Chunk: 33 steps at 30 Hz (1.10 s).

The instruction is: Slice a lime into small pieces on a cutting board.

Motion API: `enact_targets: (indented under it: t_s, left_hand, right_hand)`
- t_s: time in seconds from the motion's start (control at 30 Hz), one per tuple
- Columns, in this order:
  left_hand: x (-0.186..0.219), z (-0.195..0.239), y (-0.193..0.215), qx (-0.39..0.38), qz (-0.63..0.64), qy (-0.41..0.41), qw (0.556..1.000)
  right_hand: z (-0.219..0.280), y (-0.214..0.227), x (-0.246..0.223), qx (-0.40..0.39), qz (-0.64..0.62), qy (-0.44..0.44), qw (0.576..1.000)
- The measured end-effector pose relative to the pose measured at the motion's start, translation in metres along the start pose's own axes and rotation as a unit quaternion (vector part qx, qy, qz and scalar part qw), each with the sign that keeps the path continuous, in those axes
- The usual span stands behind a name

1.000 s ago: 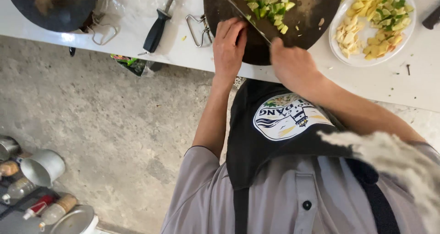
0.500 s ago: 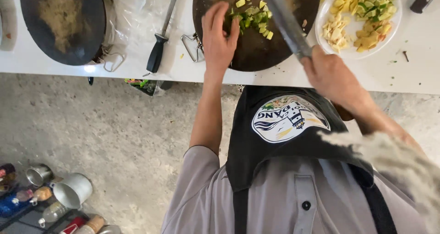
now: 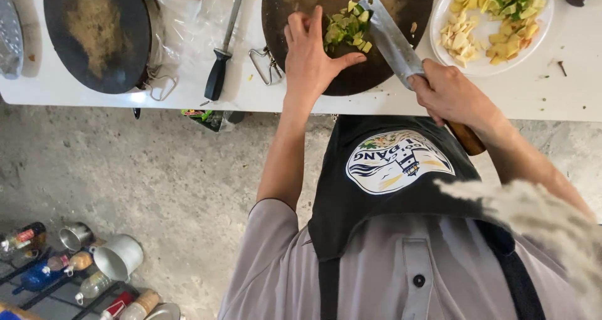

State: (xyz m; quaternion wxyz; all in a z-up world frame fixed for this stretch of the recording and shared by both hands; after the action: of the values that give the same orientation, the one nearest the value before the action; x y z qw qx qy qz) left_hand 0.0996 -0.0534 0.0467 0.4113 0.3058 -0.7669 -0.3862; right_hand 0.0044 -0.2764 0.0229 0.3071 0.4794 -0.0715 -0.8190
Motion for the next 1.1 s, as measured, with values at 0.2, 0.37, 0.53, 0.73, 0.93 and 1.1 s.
enact_targets:
  t_s: [0.2,0.37,0.53,0.73,0.93,1.1]
  left_hand:
    - [0.006,0.000,-0.027,-0.100,0.021,0.127,0.987]
    - [-0.011,0.008,-0.035,-0.095,0.066,0.158,0.981]
    - [-0.033,0.020,-0.026,-0.080,0.126,0.212,0.966]
    - [-0.042,0.026,-0.027,-0.034,0.240,0.215,0.946]
    - [-0.030,0.017,-0.017,-0.014,0.304,0.201,0.931]
    - [0.005,-0.017,-0.030,-0.032,0.308,0.143,0.940]
  right_hand:
    - [-0.006,-0.007,-0.009,-0.007,0.022,0.021,1.000]
    - [-0.015,-0.014,-0.010,-0.017,0.043,0.069,0.996]
    - [-0.026,-0.028,-0.024,-0.062,0.049,0.116,0.990]
    - [-0.033,-0.034,-0.032,-0.088,0.062,0.075,0.991]
    - [-0.029,-0.026,-0.033,-0.090,0.065,0.074,0.991]
    - [-0.011,0.014,-0.020,-0.030,0.057,0.081,0.995]
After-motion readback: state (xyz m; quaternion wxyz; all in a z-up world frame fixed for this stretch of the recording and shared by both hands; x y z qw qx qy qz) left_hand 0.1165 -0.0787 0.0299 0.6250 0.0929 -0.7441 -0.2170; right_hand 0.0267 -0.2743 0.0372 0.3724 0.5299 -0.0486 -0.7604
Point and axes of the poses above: each hand's wrist, its own z-axis away from the middle knuckle, its own y-axis out of the back of the hand, x = y × z, the point moved 7 cm from there along -z, towards the middle knuckle, and after that the axes turned 2 degrees about z, right-handed, at the moved point
